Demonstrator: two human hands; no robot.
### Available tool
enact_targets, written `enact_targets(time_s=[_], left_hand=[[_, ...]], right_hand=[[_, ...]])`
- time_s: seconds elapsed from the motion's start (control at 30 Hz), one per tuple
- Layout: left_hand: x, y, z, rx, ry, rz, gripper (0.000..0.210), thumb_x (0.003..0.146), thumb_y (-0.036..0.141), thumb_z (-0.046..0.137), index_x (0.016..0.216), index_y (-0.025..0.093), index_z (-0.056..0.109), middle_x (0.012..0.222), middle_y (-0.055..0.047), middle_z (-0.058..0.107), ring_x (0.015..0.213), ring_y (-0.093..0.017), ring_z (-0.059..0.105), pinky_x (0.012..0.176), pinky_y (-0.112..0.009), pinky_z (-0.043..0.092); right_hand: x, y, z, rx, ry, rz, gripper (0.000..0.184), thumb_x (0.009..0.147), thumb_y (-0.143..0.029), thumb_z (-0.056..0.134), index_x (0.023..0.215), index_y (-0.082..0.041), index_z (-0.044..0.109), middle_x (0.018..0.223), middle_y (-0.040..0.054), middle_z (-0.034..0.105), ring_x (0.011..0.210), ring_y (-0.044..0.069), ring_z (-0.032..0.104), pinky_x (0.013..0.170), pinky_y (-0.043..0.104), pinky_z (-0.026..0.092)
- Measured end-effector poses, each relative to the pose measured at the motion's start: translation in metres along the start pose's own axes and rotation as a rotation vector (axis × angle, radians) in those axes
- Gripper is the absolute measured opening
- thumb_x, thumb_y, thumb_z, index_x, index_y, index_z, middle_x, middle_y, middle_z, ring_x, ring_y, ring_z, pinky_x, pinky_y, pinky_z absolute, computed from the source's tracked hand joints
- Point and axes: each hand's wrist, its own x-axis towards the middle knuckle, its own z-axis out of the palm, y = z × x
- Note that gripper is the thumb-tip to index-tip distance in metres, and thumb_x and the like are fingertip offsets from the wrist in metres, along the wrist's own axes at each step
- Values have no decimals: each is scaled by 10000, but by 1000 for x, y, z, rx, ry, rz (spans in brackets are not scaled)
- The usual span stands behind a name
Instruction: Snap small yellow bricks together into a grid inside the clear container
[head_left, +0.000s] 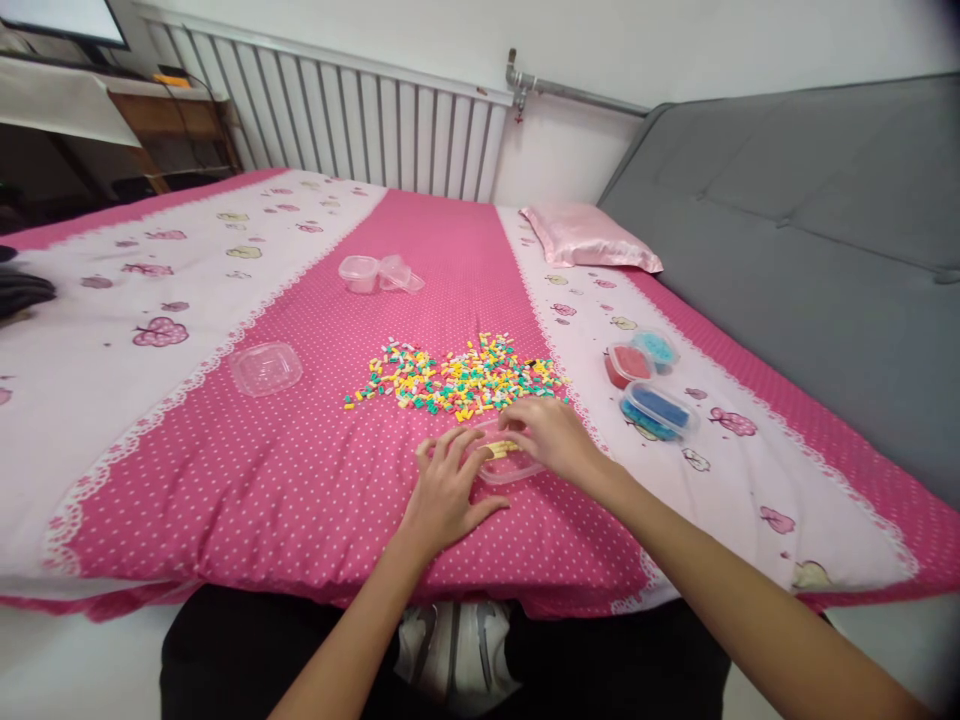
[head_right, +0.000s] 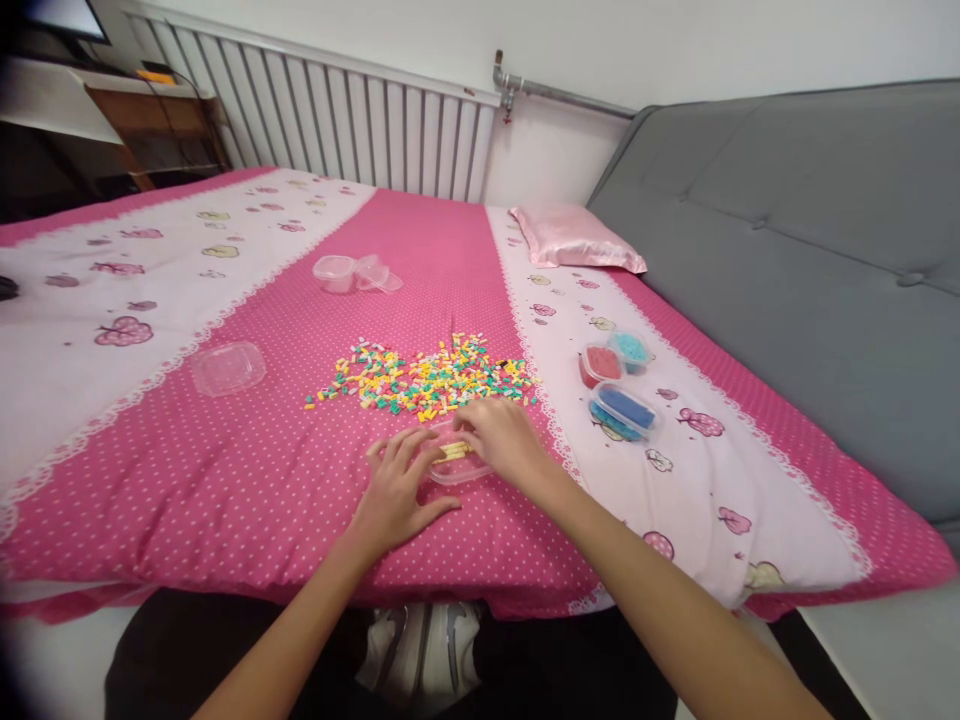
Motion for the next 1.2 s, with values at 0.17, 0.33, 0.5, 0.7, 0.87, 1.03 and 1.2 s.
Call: enact_targets(time_s=[0.17,0.33,0.5,0.7,0.87,1.03,1.2], left_hand=[[-1,-3,4,-18,38,-22,796,848,692,645,1427,188,436,1464,-218,487,1361,-356,464,1092,-526,359],[5,-2,-6,-7,17,-16,676,834,693,659,1317,232,556,1482,-200,453,1375,-373,437,1093,-558,344],[26,3,-24,44,-65,27,609,827,741,624,1214,272,647,1580,-153,387,1462,-408,314,1145,-638,247],[48,4,-27,111,-205,97,726,776,815,605,1280,293,640,1652,-140,304,1500,-449,261,1150,-732,199],[52,5,-25,139,-267,108,745,777,845,560,1276,301,660,1663,-133,288,1513,-464,242,1140,-773,187],[54,5,-27,157,-313,110,718,786,835,563,1220,281,701,1661,-155,284,1504,-461,272,1148,-764,183],[54,6,-27,165,-331,104,722,800,818,567,1241,261,696,1666,-169,266,1512,-467,251,1157,-764,159]], right_hand=[[-19,33,6,177,308,63,258,1043,-325,479,1094,-150,661,1123,76,667,1095,212,632,974,446,512],[-40,29,38,234,409,119,502,1076,-396,266,1134,-178,714,1371,151,542,1331,250,494,1138,466,403],[-43,11,46,199,390,126,474,1056,-384,321,1119,-183,746,1544,131,440,1482,312,296,1235,551,226],[-38,11,39,180,332,121,482,1053,-325,316,954,-160,757,1550,104,471,1497,296,282,1244,528,233],[-37,11,42,206,301,124,471,1048,-295,320,978,-133,756,1536,130,477,1483,270,305,1254,486,230],[-37,11,43,238,294,125,478,1053,-306,324,935,-133,753,1539,140,466,1471,272,320,1242,488,254],[-38,12,44,256,322,118,423,1051,-283,367,919,-121,735,1500,158,497,1461,280,353,1217,513,288]])
